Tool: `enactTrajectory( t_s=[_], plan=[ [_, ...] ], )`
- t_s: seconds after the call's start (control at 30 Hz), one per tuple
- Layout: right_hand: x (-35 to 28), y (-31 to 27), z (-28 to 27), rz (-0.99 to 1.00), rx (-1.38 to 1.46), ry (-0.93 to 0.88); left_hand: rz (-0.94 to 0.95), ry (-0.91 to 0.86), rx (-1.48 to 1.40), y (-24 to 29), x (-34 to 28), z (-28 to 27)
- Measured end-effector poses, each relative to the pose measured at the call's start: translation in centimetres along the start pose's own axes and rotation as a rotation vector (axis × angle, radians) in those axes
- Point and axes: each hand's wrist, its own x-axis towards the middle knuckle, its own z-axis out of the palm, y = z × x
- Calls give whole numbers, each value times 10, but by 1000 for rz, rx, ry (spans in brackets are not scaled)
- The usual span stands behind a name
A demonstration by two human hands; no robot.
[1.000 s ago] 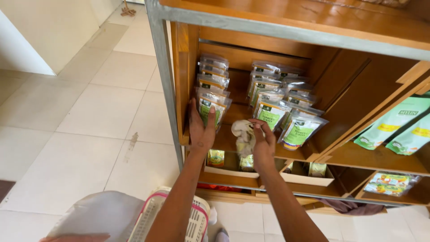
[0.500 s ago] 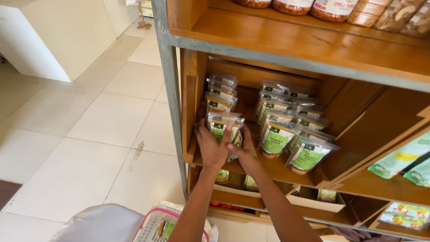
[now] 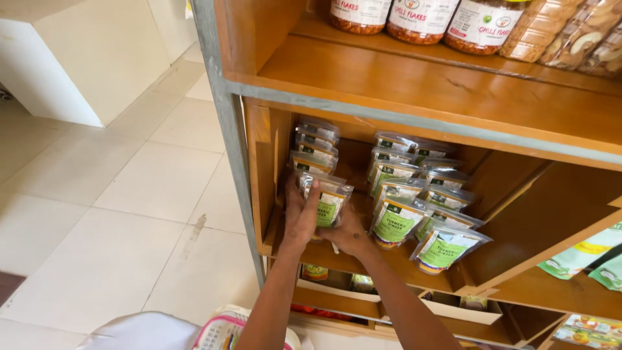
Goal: The recorder is organizing and cleaning spice packets and jars on a wooden shelf, using a cloth to wipe them before placing some in a basket and rearranging others on the shelf.
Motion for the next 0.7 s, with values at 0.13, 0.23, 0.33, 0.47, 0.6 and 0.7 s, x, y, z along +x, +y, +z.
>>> enactTrajectory(
  t_s=[0.13, 0.23, 0.33, 0.47, 0.6, 0.7],
  plan=[
    [1, 18, -10, -41, -187, 35, 24, 12, 18, -1, -4, 7],
    [-4, 6, -17, 11, -113, 28, 14, 18, 107, -1, -8, 8],
    [-5, -11, -21, 163, 70, -22, -22, 36, 188, -2, -4, 7],
    [-4, -6, -22, 63, -59, -2, -97, 100, 278, 20, 15, 4],
    [-4, -35, -22, 354, 189, -21, -190, 62, 211, 4, 49, 1],
    [4, -3, -20, 141, 164, -79, -142, 10, 146, 1, 55, 4]
  ],
)
